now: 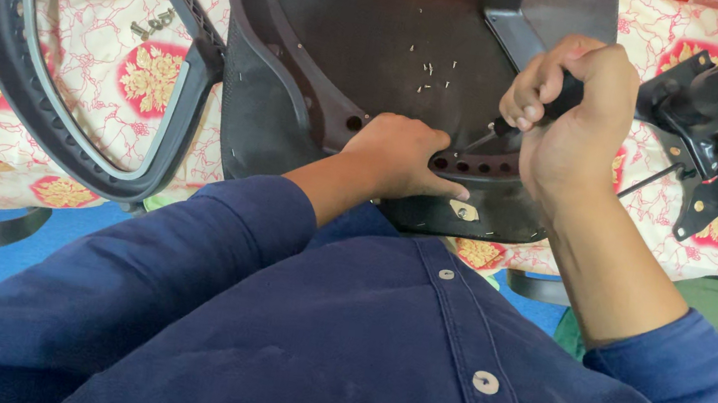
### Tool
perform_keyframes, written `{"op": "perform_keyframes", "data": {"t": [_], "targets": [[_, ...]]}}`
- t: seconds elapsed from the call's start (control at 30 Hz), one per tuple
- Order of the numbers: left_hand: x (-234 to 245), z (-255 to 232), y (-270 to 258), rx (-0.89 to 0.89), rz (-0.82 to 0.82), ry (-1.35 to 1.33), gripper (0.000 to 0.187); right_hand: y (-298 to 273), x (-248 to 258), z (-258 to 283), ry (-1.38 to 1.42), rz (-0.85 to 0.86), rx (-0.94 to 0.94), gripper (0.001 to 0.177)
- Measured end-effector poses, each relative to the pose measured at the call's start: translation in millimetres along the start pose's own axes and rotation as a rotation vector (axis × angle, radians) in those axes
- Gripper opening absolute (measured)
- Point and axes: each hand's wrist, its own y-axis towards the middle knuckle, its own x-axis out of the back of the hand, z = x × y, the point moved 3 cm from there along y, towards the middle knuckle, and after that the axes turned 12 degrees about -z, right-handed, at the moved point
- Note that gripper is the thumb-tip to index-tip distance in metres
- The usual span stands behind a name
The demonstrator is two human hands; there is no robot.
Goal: The person uses a screwdriver to tighten screws into the underside of a black plastic chair seat. They hold the seat steady with one hand while turning the screwdriver with the other, working on multiple screw holes around the seat's perimeter.
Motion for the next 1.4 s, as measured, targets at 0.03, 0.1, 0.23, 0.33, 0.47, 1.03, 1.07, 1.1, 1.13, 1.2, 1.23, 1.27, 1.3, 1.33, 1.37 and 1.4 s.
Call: {"op": "perform_keyframes", "data": {"t": [0.03,0.1,0.23,0.33,0.47,1.03,1.07,1.1,1.13,1.2,1.23,1.27,1.3,1.33,1.37,1.4], "targets": [[0,0,0,0.002,0.007,0.009,0.077,-1,-1,0,-0.002,0.002,0.000,0.036],[0,0,0,0.004,0.011,0.004,0.076,-2,-2,0,0.003,-0.002,-0.002,0.035],[0,0,2,-0.004,0.008,-0.001,0.076,-4,-6,-2,-0.034,0.035,0.021,0.032],[-1,0,1,-0.012,0.002,0.005,0.075,-6,-10,-4,-0.071,0.078,0.029,0.034],[0,0,1,-0.017,-0.004,0.010,0.076,-5,-9,-6,-0.068,0.080,0.017,0.031],[2,-1,1,-0.010,0.022,0.003,0.072,9,-25,7,-0.111,0.345,-0.029,0.021],[1,-1,0,-0.008,0.021,0.007,0.072,8,-24,8,-0.131,0.398,0.010,0.023],[1,-1,0,-0.007,0.021,0.011,0.072,8,-23,7,-0.158,0.407,0.020,0.022],[1,0,-1,-0.007,0.022,0.014,0.072,8,-22,5,-0.183,0.413,0.030,0.022],[0,0,0,-0.015,0.012,0.018,0.073,10,-18,3,-0.180,0.415,-0.002,0.022],[0,0,0,-0.019,0.005,0.021,0.073,10,-16,3,-0.151,0.412,-0.044,0.024],[1,0,1,-0.011,0.009,0.015,0.074,11,-15,3,-0.122,0.409,-0.084,0.026],[1,-1,0,-0.004,0.013,0.009,0.074,13,-14,4,-0.121,0.399,-0.115,0.029],[1,-1,0,0.005,0.015,0.004,0.075,14,-13,7,-0.119,0.390,-0.144,0.032],[2,-1,0,0.007,0.021,0.008,0.075,15,-13,8,-0.118,0.381,-0.175,0.036],[2,-1,0,0.011,0.028,0.009,0.075,15,-14,10,-0.121,0.378,-0.181,0.036]]}}
